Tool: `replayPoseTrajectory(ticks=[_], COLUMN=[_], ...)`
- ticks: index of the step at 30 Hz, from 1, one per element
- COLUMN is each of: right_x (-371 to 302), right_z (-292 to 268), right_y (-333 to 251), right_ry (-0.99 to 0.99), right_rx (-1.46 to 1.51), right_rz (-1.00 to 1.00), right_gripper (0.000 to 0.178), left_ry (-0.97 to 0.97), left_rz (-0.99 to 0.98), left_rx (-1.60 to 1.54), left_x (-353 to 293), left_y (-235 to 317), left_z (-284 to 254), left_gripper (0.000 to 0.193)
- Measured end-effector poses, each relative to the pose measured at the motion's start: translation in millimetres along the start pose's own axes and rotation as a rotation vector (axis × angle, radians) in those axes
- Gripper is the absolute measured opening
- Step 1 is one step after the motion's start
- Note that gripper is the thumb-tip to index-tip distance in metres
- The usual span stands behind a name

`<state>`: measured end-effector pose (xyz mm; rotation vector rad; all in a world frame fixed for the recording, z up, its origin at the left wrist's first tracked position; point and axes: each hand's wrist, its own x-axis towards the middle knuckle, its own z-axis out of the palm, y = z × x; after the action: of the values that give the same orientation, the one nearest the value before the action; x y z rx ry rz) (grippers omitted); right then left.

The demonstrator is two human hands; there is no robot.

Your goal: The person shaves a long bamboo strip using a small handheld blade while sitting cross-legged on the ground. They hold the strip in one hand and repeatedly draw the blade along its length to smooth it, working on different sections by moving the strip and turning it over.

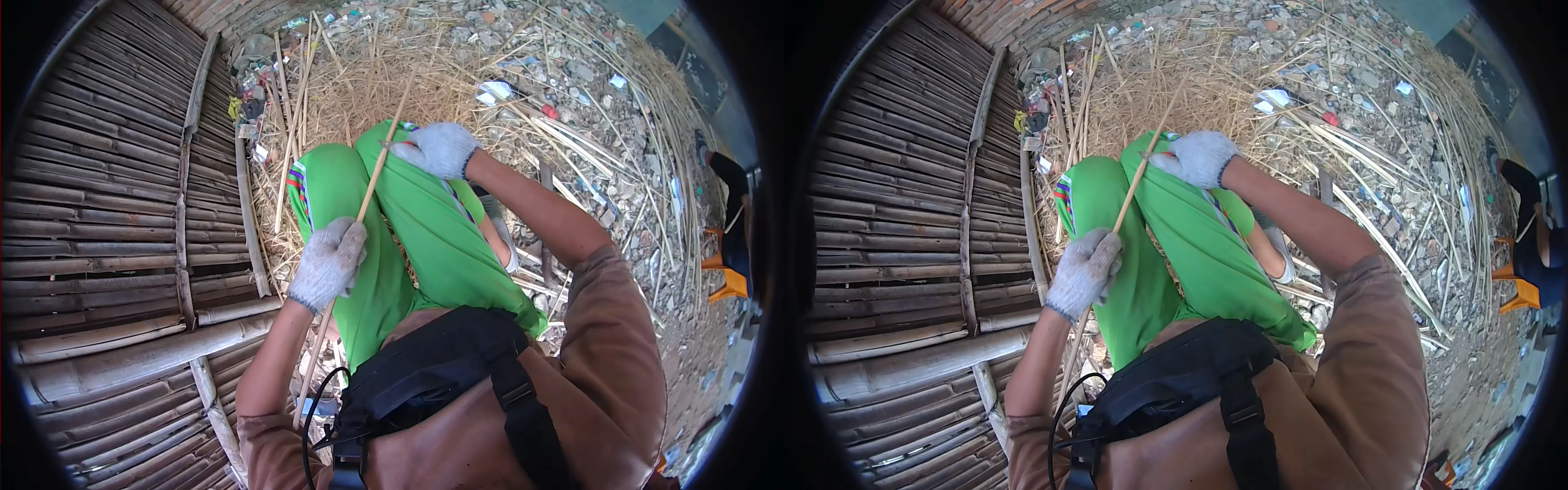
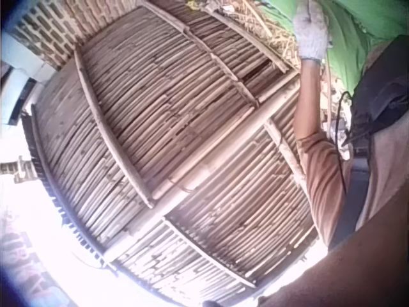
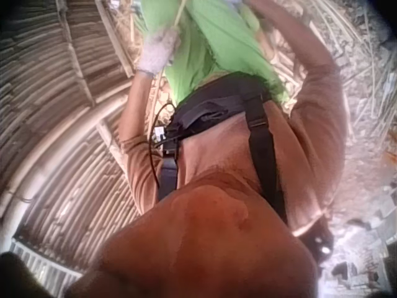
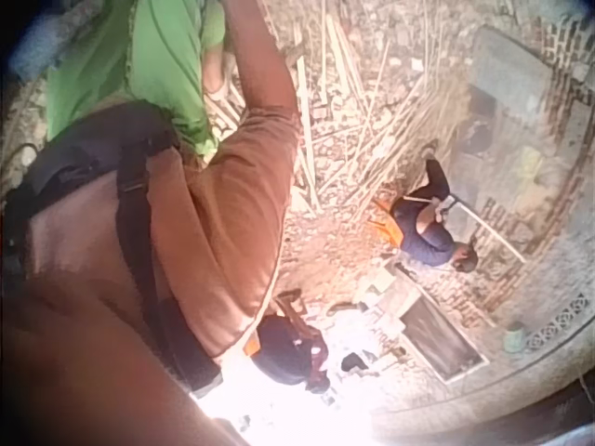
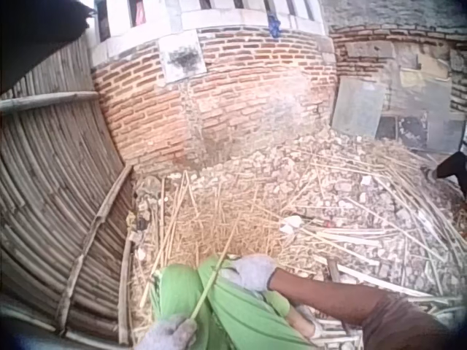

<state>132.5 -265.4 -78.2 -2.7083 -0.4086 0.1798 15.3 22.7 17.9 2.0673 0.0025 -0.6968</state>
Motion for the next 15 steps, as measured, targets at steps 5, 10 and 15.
replayPoseTrajectory(ticks=[5,10,15], right_x=[-1,0,1], right_z=[0,-3,-2], right_y=[3,-2,-5], right_ry=[0.003,-0.001,-0.008], right_rx=[0.037,0.008,-0.039], right_rz=[0.034,0.03,0.02], right_gripper=[0.082,0.076,0.073], left_ry=[-0.012,-0.011,0.029], left_rz=[0.004,0.06,0.104], left_rx=[-0.011,0.005,0.094], left_x=[-35,-74,-104], left_y=[-25,-54,-73], left_z=[-6,-18,-20], left_gripper=[0.04,0.037,0.034])
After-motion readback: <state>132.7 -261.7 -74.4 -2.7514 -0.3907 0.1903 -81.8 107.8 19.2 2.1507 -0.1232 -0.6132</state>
